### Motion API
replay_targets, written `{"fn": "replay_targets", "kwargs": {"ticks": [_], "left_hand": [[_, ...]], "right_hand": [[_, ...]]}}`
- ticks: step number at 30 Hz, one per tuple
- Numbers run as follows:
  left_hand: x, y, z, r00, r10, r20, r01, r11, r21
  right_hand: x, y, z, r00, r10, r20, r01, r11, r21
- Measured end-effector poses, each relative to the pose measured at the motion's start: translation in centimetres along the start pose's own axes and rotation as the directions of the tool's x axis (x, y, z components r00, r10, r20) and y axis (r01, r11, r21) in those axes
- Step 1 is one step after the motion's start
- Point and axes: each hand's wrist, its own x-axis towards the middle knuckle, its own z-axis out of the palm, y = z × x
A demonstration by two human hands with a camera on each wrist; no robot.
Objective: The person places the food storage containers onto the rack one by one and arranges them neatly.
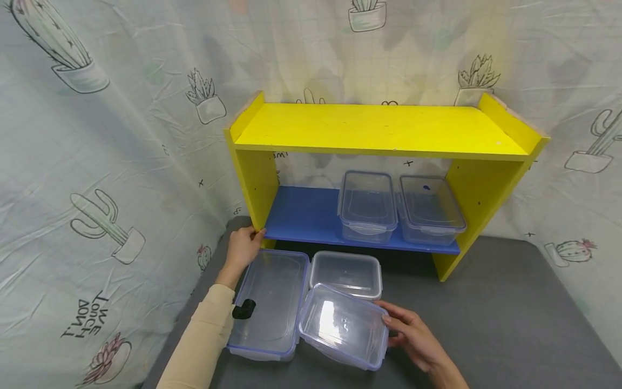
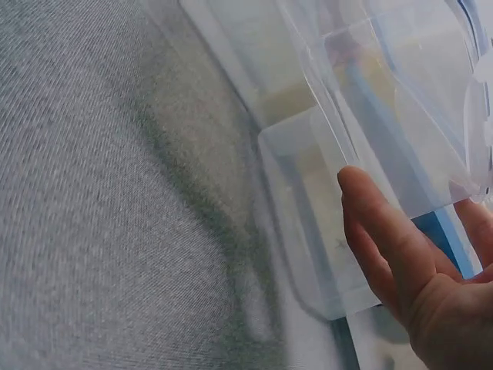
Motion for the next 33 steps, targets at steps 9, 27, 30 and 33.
{"fn": "replay_targets", "kwargs": {"ticks": [9, 27, 30, 33], "left_hand": [[0.1, -0.1, 0.1, 1.000, 0.006, -0.012, -0.006, 1.000, 0.001], [-0.1, 0.0, 0.1, 1.000, -0.004, -0.003, 0.004, 1.000, -0.008], [0.0, 0.0, 0.0, 1.000, -0.001, -0.008, 0.001, 1.000, -0.011], [0.0, -0.1, 0.0, 1.000, 0.004, -0.009, -0.004, 1.000, -0.010]], "right_hand": [[0.0, -0.3, 0.4, 0.997, -0.028, 0.077, 0.023, 0.997, 0.067], [1.9, -2.0, 3.0, 0.996, -0.076, 0.040, 0.064, 0.969, 0.237], [2.3, -2.5, 3.6, 0.996, -0.078, 0.037, 0.066, 0.962, 0.263], [2.6, -2.8, 4.1, 0.997, -0.078, 0.005, 0.074, 0.964, 0.257]]}}
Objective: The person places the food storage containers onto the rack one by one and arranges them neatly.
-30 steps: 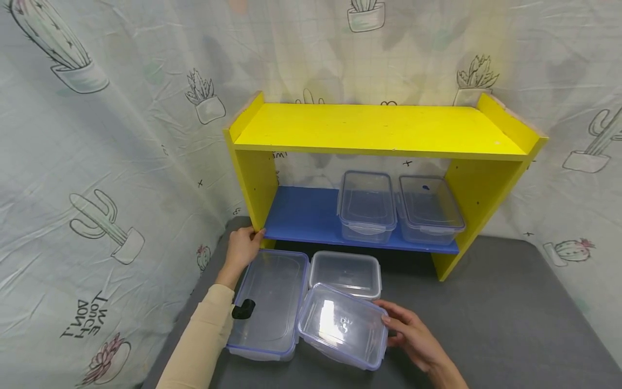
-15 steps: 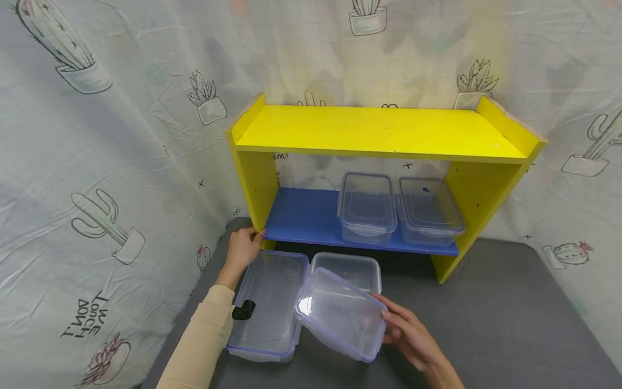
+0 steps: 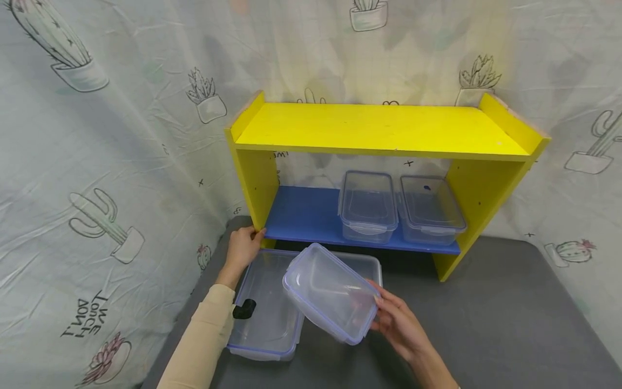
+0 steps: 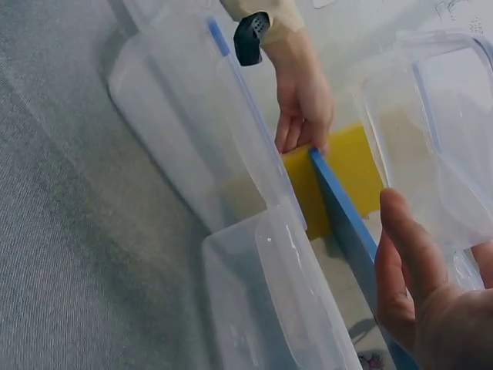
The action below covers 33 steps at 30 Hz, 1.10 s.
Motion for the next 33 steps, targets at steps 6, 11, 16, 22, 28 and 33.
{"fn": "replay_targets", "kwargs": {"ticks": [6, 11, 16, 22, 28, 33], "left_hand": [[0.0, 0.0, 0.0, 1.000, 0.001, -0.007, -0.001, 1.000, 0.002], [0.0, 0.0, 0.1, 1.000, 0.006, -0.006, -0.006, 1.000, 0.009], [0.0, 0.1, 0.0, 1.000, 0.003, -0.008, -0.003, 1.000, 0.008], [0.1, 0.1, 0.0, 1.000, 0.000, -0.001, 0.000, 1.000, 0.014], [0.2, 0.0, 0.1, 1.000, -0.004, -0.004, 0.004, 1.000, 0.011], [0.2, -0.1, 0.1, 1.000, -0.007, 0.002, 0.007, 1.000, 0.018]], "right_hand": [[0.7, 0.5, 0.1, 0.997, -0.076, -0.016, 0.075, 0.997, -0.003], [1.2, 1.0, 0.2, 0.991, -0.121, -0.058, 0.122, 0.992, 0.017], [1.8, 1.3, 0.8, 0.977, -0.150, -0.155, 0.153, 0.988, 0.009], [2.6, 1.9, 1.6, 0.951, -0.195, -0.240, 0.199, 0.980, -0.008], [3.8, 2.6, 2.3, 0.927, -0.206, -0.312, 0.208, 0.978, -0.028], [4.4, 3.2, 2.8, 0.910, -0.204, -0.361, 0.202, 0.978, -0.043]]}}
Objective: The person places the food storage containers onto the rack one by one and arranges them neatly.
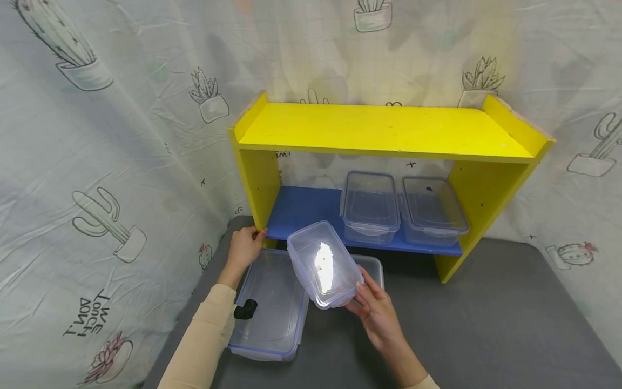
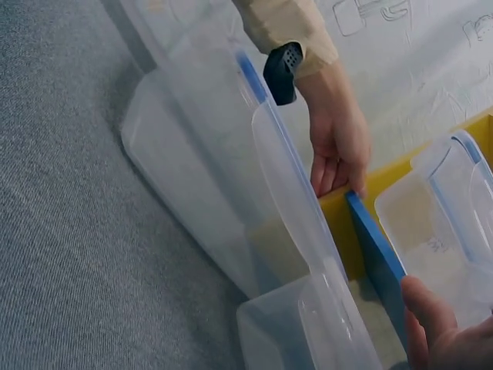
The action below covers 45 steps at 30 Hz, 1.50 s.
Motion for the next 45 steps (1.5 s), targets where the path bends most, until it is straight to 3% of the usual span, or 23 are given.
{"fn": "replay_targets", "kwargs": {"ticks": [10, 21, 34, 45], "left_hand": [[-0.2, 0.2, -0.3, 1.000, 0.000, 0.006, 0.000, 1.000, -0.002], [-0.1, 0.2, -0.2, 1.000, -0.009, 0.012, 0.009, 1.000, 0.006], [-0.1, 0.0, 0.1, 1.000, -0.010, 0.007, 0.010, 1.000, 0.000], [0.1, -0.2, 0.2, 1.000, -0.003, -0.005, 0.003, 1.000, -0.005]], "right_hand": [[0.4, -0.1, 2.0, 0.996, 0.019, -0.088, -0.023, 0.999, -0.041], [1.0, 0.4, 3.9, 0.997, 0.031, -0.074, -0.035, 0.998, -0.055], [2.2, 0.0, 5.9, 0.986, 0.116, -0.122, -0.120, 0.992, -0.033], [3.1, 0.0, 7.3, 0.972, 0.120, -0.201, -0.111, 0.992, 0.056]]}}
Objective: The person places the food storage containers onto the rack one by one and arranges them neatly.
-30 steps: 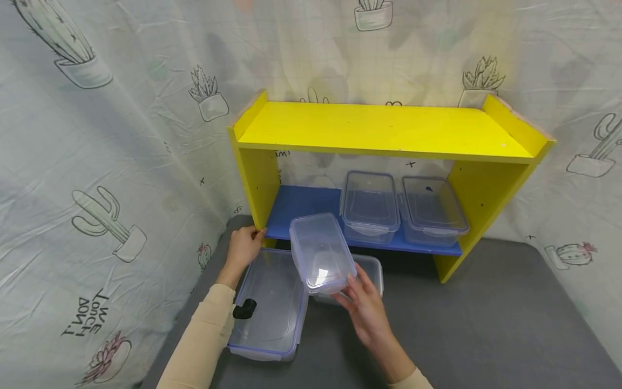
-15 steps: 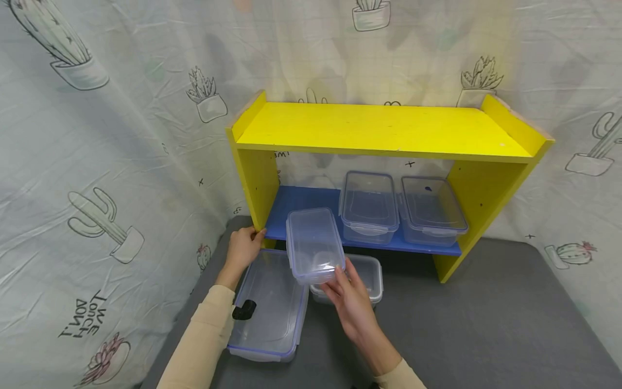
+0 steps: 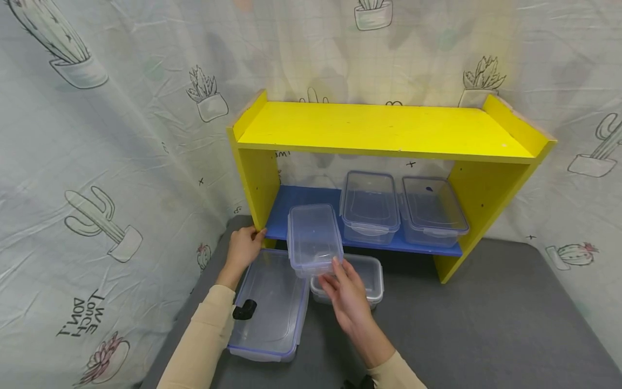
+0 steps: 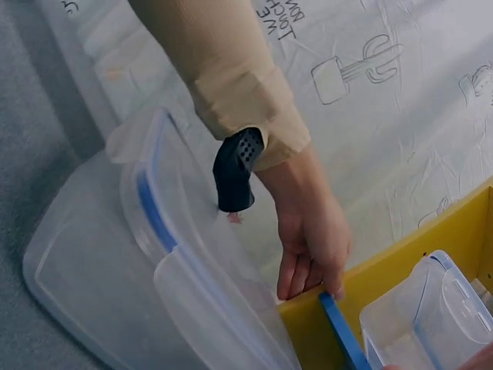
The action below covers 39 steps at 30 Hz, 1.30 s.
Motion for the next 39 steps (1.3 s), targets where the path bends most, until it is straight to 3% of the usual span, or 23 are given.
{"fn": "replay_targets", "kwargs": {"ticks": [6, 13, 20, 29, 36, 39], "left_hand": [[0.0, 0.0, 0.0, 1.000, -0.007, 0.015, 0.007, 1.000, 0.002], [0.1, 0.0, 0.0, 1.000, 0.000, 0.001, 0.000, 1.000, -0.007], [0.2, -0.1, 0.2, 1.000, -0.005, 0.009, 0.005, 1.000, -0.005], [0.3, -0.2, 0.3, 1.000, 0.000, 0.004, 0.000, 1.000, 0.006], [0.3, -0.1, 0.2, 1.000, 0.004, 0.010, -0.004, 1.000, -0.001], [0.3, 0.0, 0.1, 1.000, 0.003, 0.012, -0.002, 1.000, -0.006]], "right_hand": [[0.5, 0.2, 0.7, 1.000, 0.002, -0.024, -0.001, 0.999, 0.037], [0.7, 0.8, 1.4, 0.999, -0.038, 0.026, 0.036, 0.996, 0.077], [1.4, 1.4, 2.3, 0.999, 0.015, -0.049, -0.007, 0.989, 0.151], [2.6, 1.9, 3.8, 0.996, 0.006, -0.089, 0.011, 0.982, 0.188], [3.0, 2.1, 3.9, 0.998, -0.006, -0.059, 0.018, 0.979, 0.202], [2.8, 2.0, 3.5, 1.000, -0.021, 0.003, 0.021, 0.990, 0.137]]}}
